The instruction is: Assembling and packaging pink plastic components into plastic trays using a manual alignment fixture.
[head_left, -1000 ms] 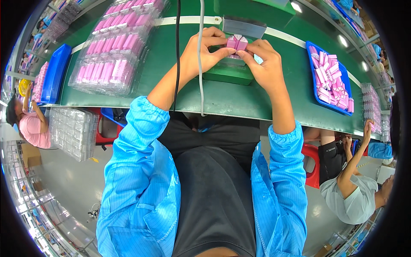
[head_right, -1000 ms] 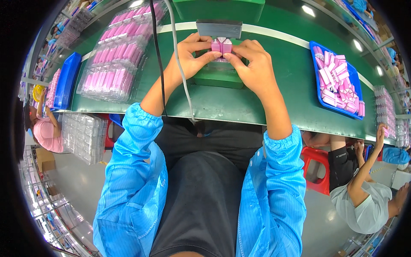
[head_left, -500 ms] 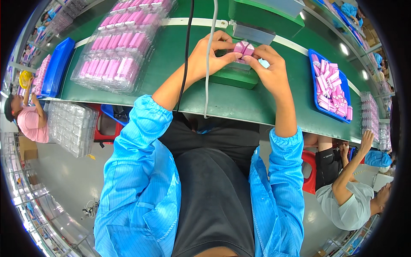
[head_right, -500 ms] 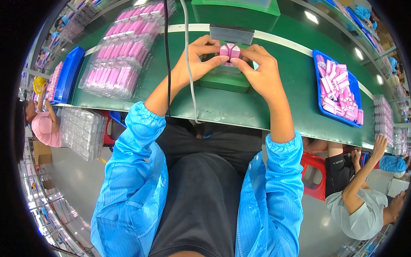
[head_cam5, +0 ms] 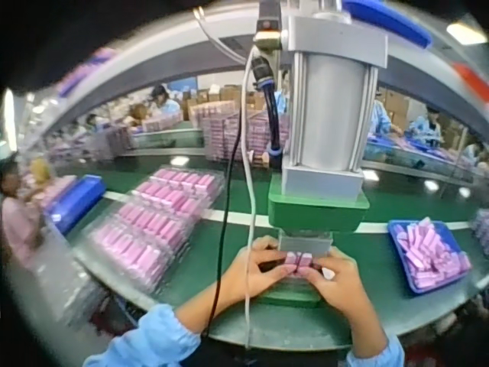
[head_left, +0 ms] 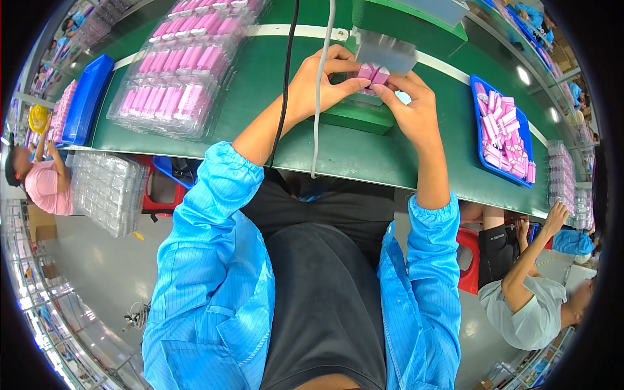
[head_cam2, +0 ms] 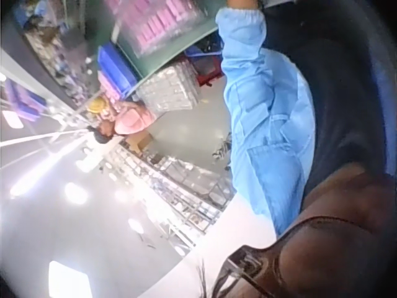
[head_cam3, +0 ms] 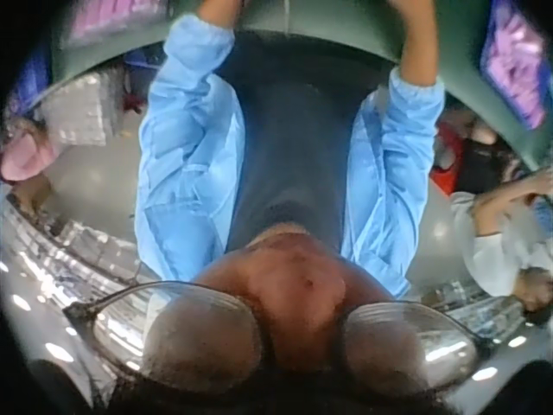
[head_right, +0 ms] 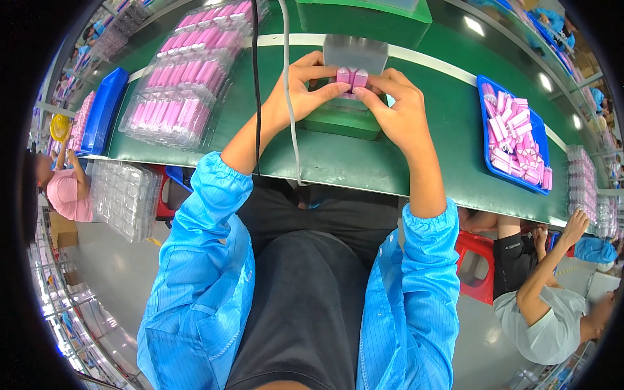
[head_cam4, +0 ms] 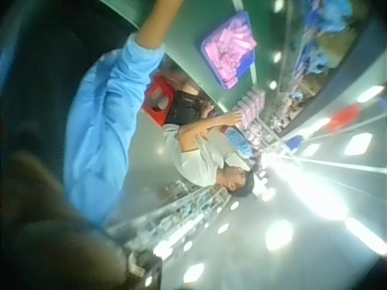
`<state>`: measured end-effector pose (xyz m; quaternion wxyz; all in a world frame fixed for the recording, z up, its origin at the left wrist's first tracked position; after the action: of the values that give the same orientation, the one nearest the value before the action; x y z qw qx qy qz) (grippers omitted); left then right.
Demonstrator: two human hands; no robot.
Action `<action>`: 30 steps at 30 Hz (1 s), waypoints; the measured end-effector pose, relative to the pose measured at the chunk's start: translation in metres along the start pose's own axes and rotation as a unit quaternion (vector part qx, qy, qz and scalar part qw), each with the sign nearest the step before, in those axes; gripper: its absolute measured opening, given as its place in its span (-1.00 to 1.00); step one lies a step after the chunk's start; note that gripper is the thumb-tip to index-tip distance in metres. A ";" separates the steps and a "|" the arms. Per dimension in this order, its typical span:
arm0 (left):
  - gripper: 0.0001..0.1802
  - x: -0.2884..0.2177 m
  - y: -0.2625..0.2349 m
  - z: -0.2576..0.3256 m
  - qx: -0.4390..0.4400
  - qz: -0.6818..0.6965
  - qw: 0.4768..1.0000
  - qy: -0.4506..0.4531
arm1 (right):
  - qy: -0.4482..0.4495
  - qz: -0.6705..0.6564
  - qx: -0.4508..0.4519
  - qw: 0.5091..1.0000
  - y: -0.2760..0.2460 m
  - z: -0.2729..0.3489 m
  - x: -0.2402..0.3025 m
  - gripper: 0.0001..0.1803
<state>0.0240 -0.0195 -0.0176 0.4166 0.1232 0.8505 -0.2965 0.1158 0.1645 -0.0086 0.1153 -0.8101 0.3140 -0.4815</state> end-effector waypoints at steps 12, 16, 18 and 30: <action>-0.68 0.005 0.003 -0.001 -0.024 0.021 0.999 -0.007 | 0.003 0.013 0.001 1.000 0.000 0.000 0.002 -0.77; -0.69 0.008 0.004 -0.002 -0.015 -0.005 1.000 -0.002 | -0.005 -0.017 -0.021 1.000 0.003 0.001 0.001 -0.77; -0.69 0.010 0.002 -0.001 -0.019 -0.001 1.000 0.008 | -0.017 -0.027 -0.021 0.999 0.006 0.003 -0.002 -0.78; -0.58 -0.019 0.007 -0.019 -0.019 0.040 0.999 -0.030 | -0.040 -0.005 -0.087 0.995 -0.008 -0.001 0.008 -0.79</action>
<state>0.0268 -0.0013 0.0032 0.4552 0.1402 0.8377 -0.2672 0.1212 0.1655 0.0013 0.0551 -0.8373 0.3458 -0.4198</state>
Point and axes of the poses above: each hand's wrist, its own z-axis away from the middle knuckle, its own y-axis out of the palm, x = y × z, the point moved 1 cm from there along -z, towards the middle knuckle, and after that the axes turned 1 degree about z, right-handed, at the moved point
